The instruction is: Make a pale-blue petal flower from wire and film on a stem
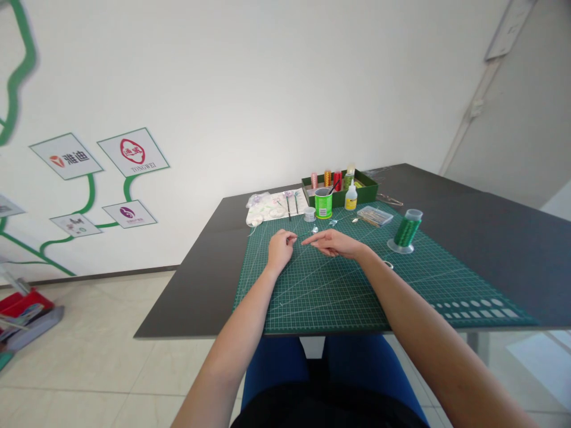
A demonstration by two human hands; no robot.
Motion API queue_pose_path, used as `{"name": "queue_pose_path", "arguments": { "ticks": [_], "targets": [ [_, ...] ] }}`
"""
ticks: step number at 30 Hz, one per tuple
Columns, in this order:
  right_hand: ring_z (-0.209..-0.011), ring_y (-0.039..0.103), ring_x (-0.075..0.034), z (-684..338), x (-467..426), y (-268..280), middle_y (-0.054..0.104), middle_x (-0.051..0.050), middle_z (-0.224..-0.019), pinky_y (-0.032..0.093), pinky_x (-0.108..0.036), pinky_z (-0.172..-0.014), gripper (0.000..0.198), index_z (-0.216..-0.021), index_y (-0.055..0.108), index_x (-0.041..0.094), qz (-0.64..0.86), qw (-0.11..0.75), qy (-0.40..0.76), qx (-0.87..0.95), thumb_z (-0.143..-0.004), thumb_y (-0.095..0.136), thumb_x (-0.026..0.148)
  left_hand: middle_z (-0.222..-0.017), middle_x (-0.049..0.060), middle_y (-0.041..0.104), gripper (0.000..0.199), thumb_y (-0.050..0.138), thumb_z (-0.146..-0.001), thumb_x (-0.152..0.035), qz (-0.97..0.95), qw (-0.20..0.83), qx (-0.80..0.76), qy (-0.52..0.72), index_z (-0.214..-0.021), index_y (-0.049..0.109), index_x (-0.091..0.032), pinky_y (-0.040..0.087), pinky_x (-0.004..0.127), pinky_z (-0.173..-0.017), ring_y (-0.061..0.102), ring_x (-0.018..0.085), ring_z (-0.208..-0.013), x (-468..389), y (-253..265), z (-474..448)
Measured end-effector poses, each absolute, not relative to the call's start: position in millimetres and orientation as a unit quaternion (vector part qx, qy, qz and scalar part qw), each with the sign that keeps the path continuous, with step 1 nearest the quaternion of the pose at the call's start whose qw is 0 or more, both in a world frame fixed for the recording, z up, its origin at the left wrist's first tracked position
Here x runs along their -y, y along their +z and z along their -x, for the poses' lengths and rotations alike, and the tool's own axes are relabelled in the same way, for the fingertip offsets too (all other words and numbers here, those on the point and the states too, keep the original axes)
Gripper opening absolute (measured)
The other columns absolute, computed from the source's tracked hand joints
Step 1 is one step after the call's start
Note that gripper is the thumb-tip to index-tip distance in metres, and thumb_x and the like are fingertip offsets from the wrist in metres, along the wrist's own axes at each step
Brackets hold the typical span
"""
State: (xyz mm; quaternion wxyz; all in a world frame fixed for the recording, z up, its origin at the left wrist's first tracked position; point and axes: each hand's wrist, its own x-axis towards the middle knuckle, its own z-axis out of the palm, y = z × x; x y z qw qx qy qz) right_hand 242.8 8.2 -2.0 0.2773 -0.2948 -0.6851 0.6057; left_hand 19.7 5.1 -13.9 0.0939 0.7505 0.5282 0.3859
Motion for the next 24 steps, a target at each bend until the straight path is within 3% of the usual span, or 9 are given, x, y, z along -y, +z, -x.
{"name": "queue_pose_path", "arguments": {
  "ticks": [14,24],
  "targets": [
    [-0.040,0.025,-0.005,-250.8,-10.3,3.4,0.041,0.009,-0.046,0.014,-0.024,-0.042,0.042,-0.114,0.073,0.009,0.280,0.407,0.605,0.625,-0.085,0.071,0.038,-0.097,0.005,0.071,0.019,0.062,-0.091,-0.009,-0.820,0.085,-0.469,0.316,-0.095,0.077,-0.019,0.051,0.030,-0.085,0.066,0.018,-0.091,0.6,-13.7,-22.6],
    [-0.040,0.023,-0.005,-254.3,-9.8,8.4,0.040,0.009,-0.046,0.010,-0.025,-0.042,0.041,-0.108,0.074,0.010,0.292,0.471,0.586,0.591,-0.082,0.075,0.042,-0.097,0.003,0.071,0.021,0.060,-0.093,-0.011,-0.851,0.093,-0.433,0.283,-0.097,0.078,-0.020,0.050,0.027,-0.080,0.067,0.017,-0.090,4.2,-9.1,-25.2]
  ]
}}
